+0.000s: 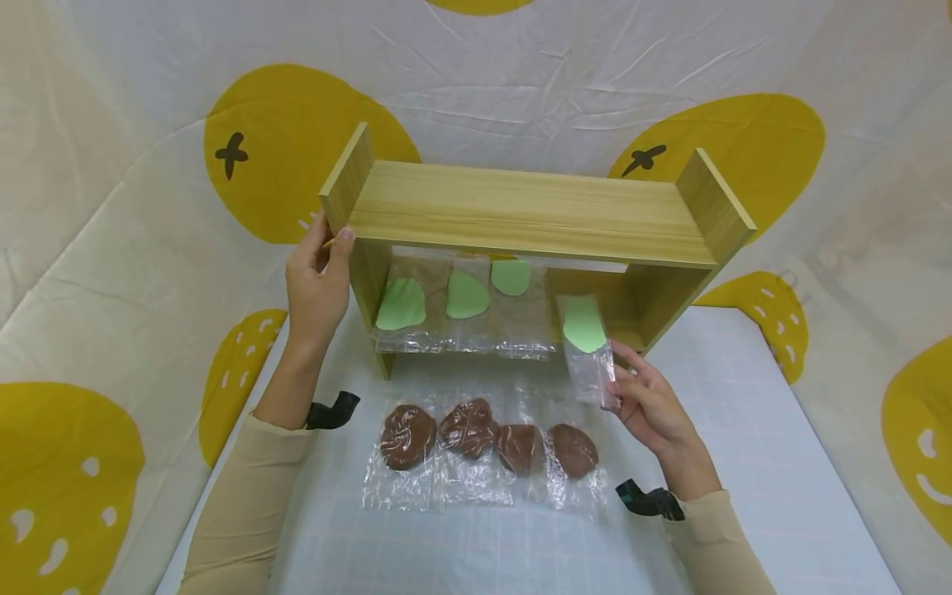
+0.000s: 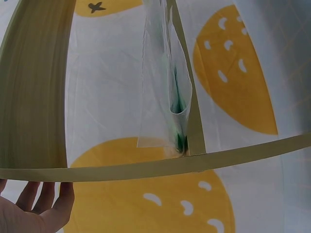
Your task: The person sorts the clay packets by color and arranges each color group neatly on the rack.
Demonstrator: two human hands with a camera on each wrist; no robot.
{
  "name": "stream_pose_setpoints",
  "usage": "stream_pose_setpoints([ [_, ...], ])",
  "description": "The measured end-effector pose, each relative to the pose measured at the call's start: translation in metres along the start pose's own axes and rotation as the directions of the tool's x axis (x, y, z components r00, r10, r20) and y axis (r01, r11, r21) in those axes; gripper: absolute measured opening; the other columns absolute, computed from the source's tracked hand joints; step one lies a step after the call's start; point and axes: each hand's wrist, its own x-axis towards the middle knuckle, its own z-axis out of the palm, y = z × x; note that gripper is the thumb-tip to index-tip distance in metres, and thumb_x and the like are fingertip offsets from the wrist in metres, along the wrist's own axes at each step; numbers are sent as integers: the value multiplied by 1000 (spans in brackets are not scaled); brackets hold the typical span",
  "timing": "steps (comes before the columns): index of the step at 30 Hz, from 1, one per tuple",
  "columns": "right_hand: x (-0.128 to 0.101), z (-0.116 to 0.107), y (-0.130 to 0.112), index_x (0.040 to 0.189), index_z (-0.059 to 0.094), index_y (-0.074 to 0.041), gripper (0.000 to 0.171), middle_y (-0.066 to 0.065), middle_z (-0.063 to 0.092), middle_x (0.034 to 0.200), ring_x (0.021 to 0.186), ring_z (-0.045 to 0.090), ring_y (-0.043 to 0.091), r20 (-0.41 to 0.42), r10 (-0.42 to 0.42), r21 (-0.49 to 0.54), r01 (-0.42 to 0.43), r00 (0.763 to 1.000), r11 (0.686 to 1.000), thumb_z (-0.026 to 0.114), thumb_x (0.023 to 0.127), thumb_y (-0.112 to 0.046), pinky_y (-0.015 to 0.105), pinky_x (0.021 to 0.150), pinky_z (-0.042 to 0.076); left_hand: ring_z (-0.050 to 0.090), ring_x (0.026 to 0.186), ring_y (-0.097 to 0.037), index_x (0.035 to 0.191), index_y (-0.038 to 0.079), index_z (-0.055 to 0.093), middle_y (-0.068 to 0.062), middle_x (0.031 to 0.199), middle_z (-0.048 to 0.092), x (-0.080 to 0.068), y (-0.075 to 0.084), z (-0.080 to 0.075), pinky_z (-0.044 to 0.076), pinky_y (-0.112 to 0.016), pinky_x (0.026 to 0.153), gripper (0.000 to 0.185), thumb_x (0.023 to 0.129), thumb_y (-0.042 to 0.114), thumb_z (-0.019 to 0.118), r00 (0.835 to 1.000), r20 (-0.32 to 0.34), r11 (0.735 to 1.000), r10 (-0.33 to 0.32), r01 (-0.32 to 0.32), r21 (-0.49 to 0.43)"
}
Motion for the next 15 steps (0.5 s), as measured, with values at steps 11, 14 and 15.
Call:
stream_pose_setpoints([
  [11, 3, 5, 6, 130, 59, 1, 31, 11, 64, 121, 103, 66, 17, -162, 41, -39, -48, 986, 998, 45, 103, 7, 26, 89, 52, 62, 110, -24, 146, 13, 54, -10, 130, 63, 5, -29, -2, 51, -34, 94, 42, 104, 17, 55, 1000, -9, 1000, -9, 9, -3],
  [14, 5, 5, 7, 126, 62, 0, 29, 11, 64, 119, 102, 66, 16, -202, 51, -11, -55, 978, 998, 45, 103, 7, 25, 88, 52, 62, 109, -23, 146, 15, 55, -9, 129, 63, 6, -35, -2, 51, -34, 93, 42, 104, 17, 56, 1000, -11, 1000, -2, 2, -13],
  [15, 6, 5, 8, 125, 62, 0, 28, 11, 64, 119, 102, 66, 16, -214, 54, -2, -55, 975, 998, 46, 103, 6, 25, 89, 52, 62, 109, -23, 145, 13, 54, -9, 129, 63, 5, -30, -1, 51, -34, 93, 42, 104, 17, 56, 1000, -11, 1000, -2, 2, -12],
])
